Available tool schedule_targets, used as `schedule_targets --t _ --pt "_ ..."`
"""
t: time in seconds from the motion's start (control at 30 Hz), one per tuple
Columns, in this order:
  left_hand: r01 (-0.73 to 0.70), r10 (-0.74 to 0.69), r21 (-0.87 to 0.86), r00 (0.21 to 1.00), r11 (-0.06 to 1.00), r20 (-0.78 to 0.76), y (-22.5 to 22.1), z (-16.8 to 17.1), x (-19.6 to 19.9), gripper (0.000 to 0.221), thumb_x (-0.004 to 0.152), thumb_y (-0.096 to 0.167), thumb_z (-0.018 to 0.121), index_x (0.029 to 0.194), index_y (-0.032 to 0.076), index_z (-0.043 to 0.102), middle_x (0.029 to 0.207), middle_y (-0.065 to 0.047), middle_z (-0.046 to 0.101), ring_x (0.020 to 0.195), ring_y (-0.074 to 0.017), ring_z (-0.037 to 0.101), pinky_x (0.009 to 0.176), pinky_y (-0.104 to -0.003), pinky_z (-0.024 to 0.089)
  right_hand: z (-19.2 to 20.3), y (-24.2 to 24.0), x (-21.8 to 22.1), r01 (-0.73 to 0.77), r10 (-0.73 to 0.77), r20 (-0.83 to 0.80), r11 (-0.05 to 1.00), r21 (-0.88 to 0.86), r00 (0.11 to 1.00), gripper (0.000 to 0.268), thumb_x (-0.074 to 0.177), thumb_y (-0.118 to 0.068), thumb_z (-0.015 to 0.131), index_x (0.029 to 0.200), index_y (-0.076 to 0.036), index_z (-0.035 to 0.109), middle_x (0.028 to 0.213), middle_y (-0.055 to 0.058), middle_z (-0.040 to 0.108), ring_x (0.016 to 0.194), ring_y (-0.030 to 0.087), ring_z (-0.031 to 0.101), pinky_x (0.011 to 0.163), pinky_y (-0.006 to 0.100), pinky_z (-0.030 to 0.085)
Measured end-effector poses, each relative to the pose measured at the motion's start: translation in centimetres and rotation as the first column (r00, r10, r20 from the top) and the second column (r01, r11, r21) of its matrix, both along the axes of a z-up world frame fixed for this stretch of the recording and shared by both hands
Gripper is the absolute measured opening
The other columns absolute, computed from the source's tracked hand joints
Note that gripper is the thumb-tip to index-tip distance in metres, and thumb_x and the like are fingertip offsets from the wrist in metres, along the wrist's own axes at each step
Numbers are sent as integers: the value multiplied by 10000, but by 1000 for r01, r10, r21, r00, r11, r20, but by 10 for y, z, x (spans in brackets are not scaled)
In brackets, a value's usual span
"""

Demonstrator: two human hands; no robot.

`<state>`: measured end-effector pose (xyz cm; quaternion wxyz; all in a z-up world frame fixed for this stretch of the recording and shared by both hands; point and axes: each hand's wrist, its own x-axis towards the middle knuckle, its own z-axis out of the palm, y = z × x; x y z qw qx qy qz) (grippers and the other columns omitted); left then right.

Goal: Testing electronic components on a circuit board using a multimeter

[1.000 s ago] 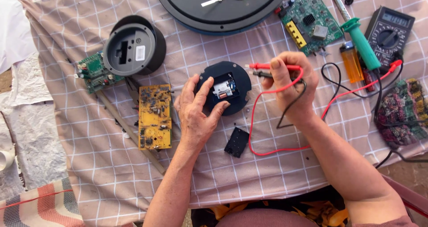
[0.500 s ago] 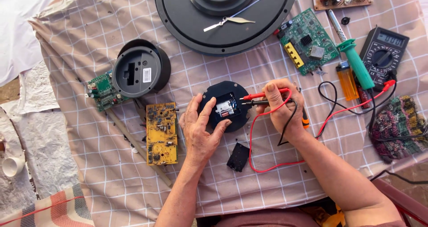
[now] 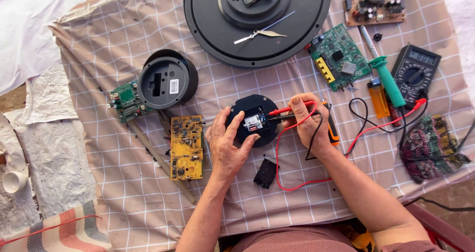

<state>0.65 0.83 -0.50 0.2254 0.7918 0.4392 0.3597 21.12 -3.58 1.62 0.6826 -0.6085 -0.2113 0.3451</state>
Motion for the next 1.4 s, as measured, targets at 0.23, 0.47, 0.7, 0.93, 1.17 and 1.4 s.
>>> schedule_targets --t 0.23,0.47,0.7,0.93,1.17,1.4 --pt "8 -10 50 1000 999 27 0 0 -1 677 746 428 912 1352 233 680 1450 -133 573 1382 -302 526 1094 -424 329 18 8 3 17 -17 3 1000 -3 1000 252 1009 -227 724 882 -21 652 581 131 602 461 186 666 421 266 589" --pt "-3 3 52 1000 999 16 0 -4 -2 677 749 473 901 1351 255 682 1447 -127 576 1375 -304 528 1107 -414 322 52 7 16 66 -66 -12 996 57 998 253 971 -208 778 897 10 673 585 136 575 445 220 677 380 305 590" --pt "-8 7 51 1000 999 19 0 -8 -4 699 748 494 901 1366 262 669 1441 -122 577 1366 -305 535 1110 -424 322 64 -5 49 152 -164 112 982 109 980 179 969 -210 804 978 -55 715 720 95 646 563 201 728 490 294 651" --pt "-2 14 -90 991 996 134 1 11 -4 680 801 472 869 1405 260 642 1474 -122 552 1362 -275 540 1138 -397 333 30 -50 88 173 -161 -202 984 42 966 249 925 -88 803 1121 -8 672 858 138 695 747 259 792 730 379 720" --pt "118 94 -457 905 882 415 20 10 -16 512 916 279 814 1379 130 655 1308 -144 661 1222 -225 601 1080 -379 446 22 -78 99 100 -78 -406 994 33 910 191 942 -21 724 1114 -3 643 951 186 726 853 312 794 801 430 704" --pt "258 219 -506 678 823 702 27 50 -27 451 930 94 764 1354 23 630 1169 -145 717 1062 -125 684 962 -273 587 -40 -81 129 90 -86 59 993 -79 995 427 896 -79 862 1230 -19 604 946 121 668 673 192 728 535 285 651"
